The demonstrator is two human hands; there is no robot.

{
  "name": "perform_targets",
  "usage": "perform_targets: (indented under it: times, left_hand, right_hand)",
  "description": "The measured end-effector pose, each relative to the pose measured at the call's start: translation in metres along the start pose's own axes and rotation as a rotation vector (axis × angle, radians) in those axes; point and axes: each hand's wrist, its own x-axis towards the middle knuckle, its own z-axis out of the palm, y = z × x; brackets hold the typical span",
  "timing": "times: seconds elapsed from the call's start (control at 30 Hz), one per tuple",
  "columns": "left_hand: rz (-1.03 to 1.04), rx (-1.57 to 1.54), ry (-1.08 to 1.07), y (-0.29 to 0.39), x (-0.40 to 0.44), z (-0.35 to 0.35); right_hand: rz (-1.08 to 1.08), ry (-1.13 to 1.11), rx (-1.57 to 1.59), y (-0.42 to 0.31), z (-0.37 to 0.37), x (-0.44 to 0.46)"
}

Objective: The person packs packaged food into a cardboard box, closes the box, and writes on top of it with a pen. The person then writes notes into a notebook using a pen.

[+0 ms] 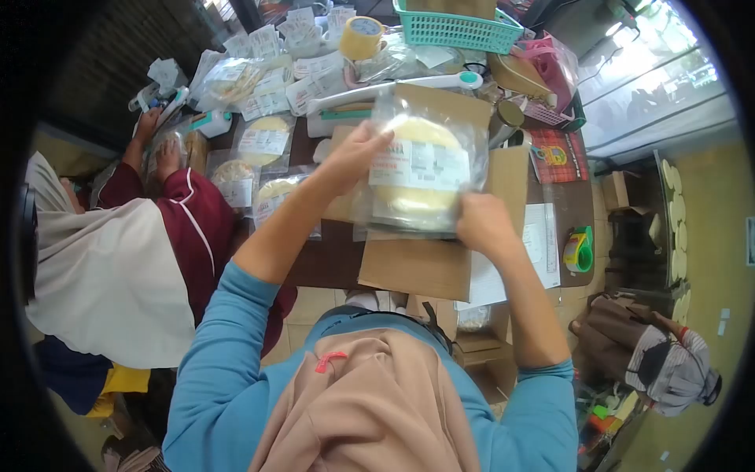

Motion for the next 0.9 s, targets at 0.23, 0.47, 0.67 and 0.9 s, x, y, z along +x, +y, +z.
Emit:
perform_targets:
  times: [0.23, 0.47, 0.67, 0.9]
  left_hand:
    - [-0.132, 1.205, 0.027, 0.02, 0.024, 0.042]
    - [0.05, 1.691, 0.474, 0.022, 0.013, 0.078]
    - [-0.072, 1.866, -0.281, -0.029, -0.008, 0.075]
    - [0.49, 1.343, 0.034, -0.002, -0.073, 0.042]
  right_hand:
    - [-0.033, -0.533, -0.338, -0.024, -0.002, 0.031]
    - [-0.064, -0.566, -0.427, -0.026, 0.016, 0.047]
    - [-0.107, -0.391, -0.101, -0.023, 0.035, 0.077]
    - [-0.134, -0.52, 0.116, -0.036, 0.07, 0.108]
